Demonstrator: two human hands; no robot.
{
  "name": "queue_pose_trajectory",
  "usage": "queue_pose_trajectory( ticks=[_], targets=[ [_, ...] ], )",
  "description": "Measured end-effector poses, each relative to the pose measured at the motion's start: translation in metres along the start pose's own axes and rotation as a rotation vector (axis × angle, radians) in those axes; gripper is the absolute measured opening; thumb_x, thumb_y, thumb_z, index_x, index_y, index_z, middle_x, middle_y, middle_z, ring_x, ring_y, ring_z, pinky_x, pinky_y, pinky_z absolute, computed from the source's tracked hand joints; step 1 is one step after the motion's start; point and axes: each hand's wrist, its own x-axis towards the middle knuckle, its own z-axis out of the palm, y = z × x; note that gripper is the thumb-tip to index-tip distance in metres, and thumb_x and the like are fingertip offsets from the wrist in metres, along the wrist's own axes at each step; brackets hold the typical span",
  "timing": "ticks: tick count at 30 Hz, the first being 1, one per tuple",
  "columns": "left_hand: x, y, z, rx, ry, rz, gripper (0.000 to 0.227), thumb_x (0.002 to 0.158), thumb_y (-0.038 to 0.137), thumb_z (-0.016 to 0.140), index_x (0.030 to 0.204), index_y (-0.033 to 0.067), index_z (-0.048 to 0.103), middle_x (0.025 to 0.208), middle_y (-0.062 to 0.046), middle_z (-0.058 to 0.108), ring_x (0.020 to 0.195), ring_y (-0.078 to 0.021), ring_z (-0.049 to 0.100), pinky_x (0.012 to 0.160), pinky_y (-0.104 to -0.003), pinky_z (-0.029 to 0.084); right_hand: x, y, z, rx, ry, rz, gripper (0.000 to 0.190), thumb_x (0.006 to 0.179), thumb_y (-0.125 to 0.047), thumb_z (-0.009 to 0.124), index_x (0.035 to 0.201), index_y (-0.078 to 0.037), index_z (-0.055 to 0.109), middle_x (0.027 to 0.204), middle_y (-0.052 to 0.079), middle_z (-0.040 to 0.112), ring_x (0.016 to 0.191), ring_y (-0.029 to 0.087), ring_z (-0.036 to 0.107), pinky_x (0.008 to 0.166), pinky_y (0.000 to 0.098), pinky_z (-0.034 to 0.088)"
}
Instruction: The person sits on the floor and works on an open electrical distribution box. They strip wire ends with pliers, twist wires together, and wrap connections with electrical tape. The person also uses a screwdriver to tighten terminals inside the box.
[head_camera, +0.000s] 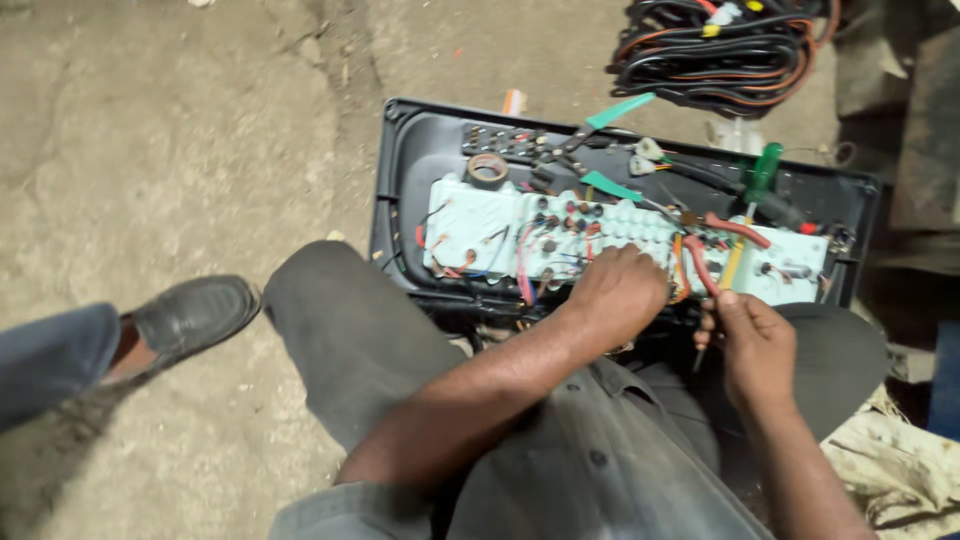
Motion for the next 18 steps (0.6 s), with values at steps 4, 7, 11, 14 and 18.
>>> queue_pose_trajectory(
  ticks=[4, 7, 11, 14, 18],
  targets=[
    [0.013, 0.009, 0.023, 0.132, -0.021, -0.013, 0.011, 0.081, 0.015, 0.065, 0.085, 0.0081, 0.072, 0.085, -0.01, 0.073, 0.09, -0.0278, 0.068, 0.078, -0.042, 0.053, 0.004, -0.008, 0.0, -0.344, 0.117, -0.237, 0.027, 0.104, -0.024, 0.068, 0.113, 0.002, 0.068, 0.096, 0.013, 0.07, 0.084, 0.021, 0.063, 0.076, 0.0329, 0.053],
    [0.012, 0.009, 0.031, 0.081, -0.129, -0.071, 0.011, 0.083, 0.015, 0.064, 0.089, 0.0082, 0.072, 0.086, -0.012, 0.073, 0.087, -0.0301, 0.069, 0.075, -0.044, 0.052, 0.022, -0.03, -0.009, -0.891, 0.153, -0.742, 0.039, 0.092, -0.018, 0.077, 0.125, -0.001, 0.066, 0.136, 0.022, 0.06, 0.125, 0.038, 0.061, 0.102, 0.0458, 0.052],
    [0.006, 0.015, 0.036, 0.213, -0.136, -0.099, 0.013, 0.085, 0.016, 0.062, 0.091, 0.0063, 0.069, 0.085, -0.012, 0.071, 0.085, -0.0287, 0.068, 0.072, -0.043, 0.053, 0.055, -0.047, -0.009, -1.146, 0.043, -0.827, 0.067, 0.072, -0.035, 0.084, 0.127, -0.002, 0.064, 0.142, 0.024, 0.051, 0.132, 0.044, 0.05, 0.106, 0.055, 0.042],
    [0.01, 0.02, 0.041, 0.295, -0.129, -0.112, 0.015, 0.086, 0.018, 0.06, 0.09, 0.0065, 0.068, 0.086, -0.011, 0.069, 0.082, -0.0276, 0.067, 0.069, -0.043, 0.053, 0.07, -0.046, -0.01, -1.287, -0.052, -0.805, 0.073, 0.07, -0.042, 0.078, 0.129, -0.002, 0.063, 0.134, 0.018, 0.059, 0.128, 0.039, 0.056, 0.102, 0.0558, 0.042],
    [0.013, 0.022, 0.043, 0.335, -0.196, -0.121, 0.016, 0.091, 0.02, 0.057, 0.091, 0.0074, 0.067, 0.086, -0.011, 0.068, 0.081, -0.0279, 0.066, 0.069, -0.044, 0.052, 0.08, -0.043, -0.013, -1.299, -0.157, -0.661, 0.052, 0.091, -0.043, 0.068, 0.126, -0.004, 0.065, 0.123, 0.017, 0.063, 0.117, 0.035, 0.06, 0.094, 0.0561, 0.045]
  ],
)
